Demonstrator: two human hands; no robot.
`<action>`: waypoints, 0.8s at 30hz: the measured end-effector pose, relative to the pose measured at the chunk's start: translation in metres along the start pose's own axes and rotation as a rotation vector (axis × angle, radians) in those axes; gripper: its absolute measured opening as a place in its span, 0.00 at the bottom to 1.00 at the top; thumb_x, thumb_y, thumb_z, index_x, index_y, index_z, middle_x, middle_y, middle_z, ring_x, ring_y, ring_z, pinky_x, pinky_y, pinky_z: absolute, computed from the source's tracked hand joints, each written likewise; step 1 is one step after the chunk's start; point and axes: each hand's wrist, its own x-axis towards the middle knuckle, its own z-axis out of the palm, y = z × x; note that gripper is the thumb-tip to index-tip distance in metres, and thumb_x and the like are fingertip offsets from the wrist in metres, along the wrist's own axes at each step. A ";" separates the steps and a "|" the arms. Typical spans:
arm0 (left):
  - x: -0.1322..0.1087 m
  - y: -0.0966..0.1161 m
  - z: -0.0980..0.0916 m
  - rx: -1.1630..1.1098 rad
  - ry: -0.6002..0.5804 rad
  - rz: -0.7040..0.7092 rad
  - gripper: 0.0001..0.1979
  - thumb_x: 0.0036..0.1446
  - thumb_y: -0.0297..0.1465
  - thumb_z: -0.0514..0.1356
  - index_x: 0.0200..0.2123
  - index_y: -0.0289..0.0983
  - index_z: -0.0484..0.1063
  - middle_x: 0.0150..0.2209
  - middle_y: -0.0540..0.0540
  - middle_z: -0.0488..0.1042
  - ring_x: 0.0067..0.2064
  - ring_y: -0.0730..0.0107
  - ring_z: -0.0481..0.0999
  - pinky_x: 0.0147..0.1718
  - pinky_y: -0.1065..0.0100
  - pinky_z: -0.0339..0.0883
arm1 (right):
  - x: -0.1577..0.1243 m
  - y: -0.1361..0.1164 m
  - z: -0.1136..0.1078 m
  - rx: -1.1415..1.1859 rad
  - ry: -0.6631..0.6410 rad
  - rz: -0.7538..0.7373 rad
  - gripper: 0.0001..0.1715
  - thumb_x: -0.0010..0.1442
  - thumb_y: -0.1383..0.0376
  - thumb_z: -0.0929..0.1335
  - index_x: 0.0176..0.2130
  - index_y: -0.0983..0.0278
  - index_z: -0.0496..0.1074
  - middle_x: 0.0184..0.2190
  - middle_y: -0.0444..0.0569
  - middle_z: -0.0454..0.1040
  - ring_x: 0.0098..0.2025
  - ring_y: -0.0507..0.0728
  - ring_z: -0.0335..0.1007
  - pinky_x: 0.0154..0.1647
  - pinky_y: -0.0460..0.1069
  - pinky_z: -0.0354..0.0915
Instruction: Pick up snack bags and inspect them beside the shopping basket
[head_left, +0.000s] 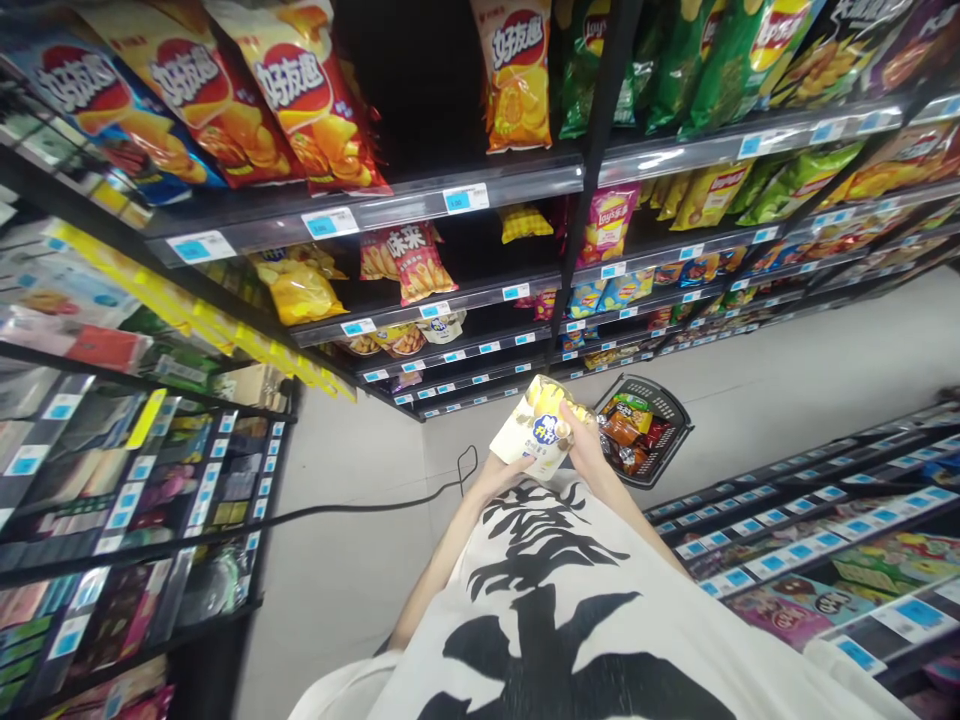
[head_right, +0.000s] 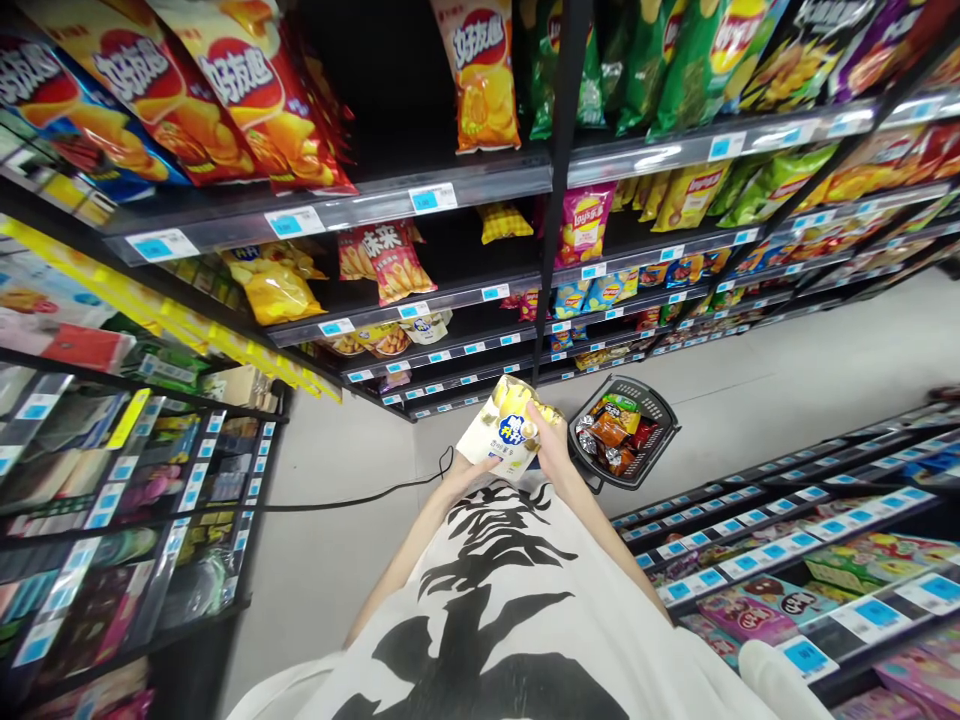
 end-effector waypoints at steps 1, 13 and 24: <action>0.000 0.000 -0.001 -0.064 0.047 0.018 0.35 0.47 0.41 0.75 0.57 0.34 0.73 0.56 0.34 0.76 0.55 0.48 0.78 0.54 0.52 0.73 | 0.000 0.000 0.000 -0.004 -0.003 -0.016 0.23 0.49 0.60 0.80 0.43 0.67 0.78 0.41 0.55 0.82 0.44 0.63 0.81 0.44 0.55 0.78; 0.005 -0.007 -0.010 -0.066 0.166 -0.093 0.27 0.46 0.48 0.73 0.40 0.30 0.80 0.39 0.36 0.82 0.39 0.56 0.82 0.38 0.62 0.74 | 0.009 0.007 -0.003 0.040 0.117 0.012 0.26 0.52 0.58 0.78 0.48 0.64 0.75 0.42 0.53 0.82 0.42 0.61 0.81 0.41 0.54 0.79; 0.000 0.002 -0.011 -0.065 0.148 -0.102 0.27 0.49 0.48 0.72 0.42 0.30 0.81 0.40 0.35 0.82 0.40 0.57 0.81 0.35 0.65 0.72 | 0.014 0.017 -0.010 -0.012 0.088 0.143 0.28 0.55 0.49 0.74 0.49 0.63 0.73 0.39 0.51 0.82 0.38 0.58 0.81 0.32 0.49 0.77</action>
